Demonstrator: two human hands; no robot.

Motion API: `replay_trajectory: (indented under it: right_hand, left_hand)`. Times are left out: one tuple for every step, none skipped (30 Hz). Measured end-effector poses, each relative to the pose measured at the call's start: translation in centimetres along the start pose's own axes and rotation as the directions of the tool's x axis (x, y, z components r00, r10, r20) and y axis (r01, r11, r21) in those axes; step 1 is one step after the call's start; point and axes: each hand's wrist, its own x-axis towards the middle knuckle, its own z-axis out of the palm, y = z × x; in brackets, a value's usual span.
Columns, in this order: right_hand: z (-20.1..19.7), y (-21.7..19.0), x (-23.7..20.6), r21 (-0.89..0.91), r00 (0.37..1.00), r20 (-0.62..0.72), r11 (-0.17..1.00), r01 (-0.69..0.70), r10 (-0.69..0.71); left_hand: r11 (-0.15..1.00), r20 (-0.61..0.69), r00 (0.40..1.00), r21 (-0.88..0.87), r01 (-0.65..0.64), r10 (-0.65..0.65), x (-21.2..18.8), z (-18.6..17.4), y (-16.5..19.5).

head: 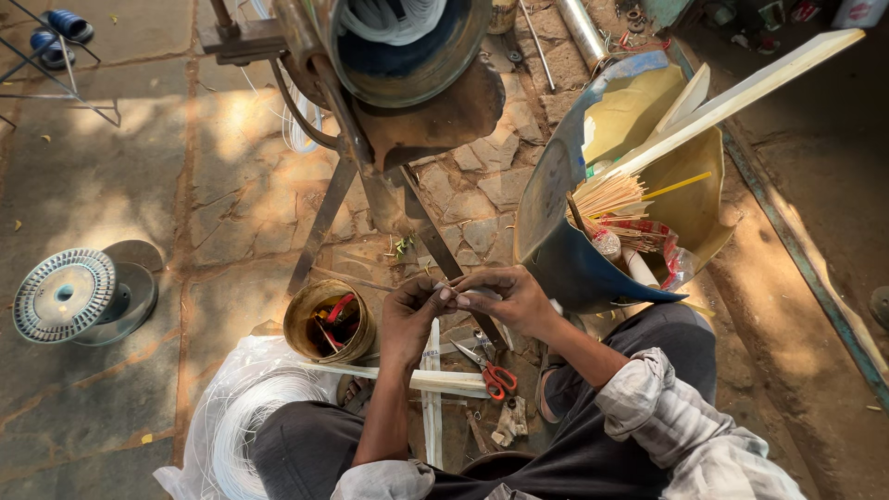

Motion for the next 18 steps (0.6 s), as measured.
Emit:
replay_trajectory:
  right_hand:
    - [-0.2,-0.1,0.1,0.076,0.994,0.008,0.991,-0.11,0.11]
    - [-0.3,-0.2,0.2,0.026,0.999,-0.011,0.999,-0.046,0.046]
    - [-0.4,-0.4,0.2,-0.025,0.999,-0.026,0.999,0.019,-0.02]
    - [-0.5,-0.6,0.2,-0.078,0.995,-0.036,0.993,0.087,-0.09]
    - [-0.5,-0.9,0.2,-0.172,0.994,-0.032,0.98,0.099,-0.106]
    - [-0.6,-1.2,0.1,-0.265,0.992,-0.026,0.958,0.11,-0.121]
    - [-0.6,-1.4,0.1,-0.355,0.991,-0.019,0.927,0.119,-0.135]
    - [-0.6,-1.6,0.0,-0.389,0.991,-0.018,0.914,0.119,-0.136]
    - [-0.6,-1.8,0.0,-0.422,0.99,-0.017,0.899,0.117,-0.137]
    - [-0.6,-2.0,0.0,-0.456,0.99,-0.017,0.882,0.114,-0.137]
    - [-0.5,-2.0,0.0,-0.389,0.999,-0.042,0.921,0.006,-0.024]
    - [-0.5,-2.0,0.0,-0.317,0.994,-0.057,0.943,-0.105,0.092]
    - [-0.4,-1.9,-0.1,-0.242,0.977,-0.061,0.947,-0.212,0.203]
    - [-0.3,-1.8,-0.1,-0.201,0.984,-0.07,0.964,-0.174,0.163]
    - [-0.2,-1.6,-0.1,-0.159,0.989,-0.08,0.978,-0.136,0.125]
    - [-0.1,-1.4,-0.2,-0.117,0.992,-0.092,0.988,-0.1,0.089]
    - [0.0,-1.2,-0.3,-0.112,0.99,-0.107,0.988,-0.102,0.091]
    - [0.1,-1.0,-0.3,-0.105,0.989,-0.121,0.989,-0.103,0.09]
  left_hand:
    - [1.0,-0.006,1.0,0.021,-0.001,0.001,-0.1,0.0,0.0]
    - [0.999,-0.012,1.0,0.043,-0.002,0.003,-0.1,0.0,0.0]
    - [0.997,-0.021,0.999,0.077,-0.027,0.029,-0.2,0.0,0.0]
    - [0.992,-0.029,0.998,0.112,-0.054,0.058,-0.2,0.1,0.0]
    - [0.986,-0.037,0.995,0.146,-0.083,0.089,-0.3,0.2,0.0]
    - [0.987,-0.033,0.995,0.135,-0.086,0.091,-0.3,0.2,0.1]
    - [0.988,-0.029,0.995,0.124,-0.088,0.092,-0.3,0.3,0.1]
    - [0.99,-0.026,0.995,0.112,-0.089,0.092,-0.3,0.4,0.2]
    - [0.989,-0.027,0.995,0.114,-0.097,0.101,-0.3,0.6,0.3]
    - [0.988,-0.028,0.994,0.115,-0.105,0.109,-0.3,0.7,0.3]
    - [0.987,-0.029,0.993,0.116,-0.113,0.117,-0.3,0.8,0.4]
    - [0.989,-0.043,0.993,0.101,-0.107,0.112,-0.4,1.0,0.5]
    - [0.991,-0.057,0.992,0.088,-0.104,0.109,-0.4,1.1,0.5]
    - [0.992,-0.07,0.992,0.075,-0.104,0.109,-0.5,1.3,0.5]
    - [0.991,-0.082,0.99,0.078,-0.112,0.119,-0.5,1.4,0.4]
    - [0.99,-0.095,0.987,0.08,-0.119,0.126,-0.6,1.5,0.3]
    - [0.989,-0.108,0.985,0.081,-0.125,0.134,-0.6,1.6,0.2]
    - [0.992,-0.111,0.989,0.081,-0.093,0.102,-0.6,1.6,0.0]
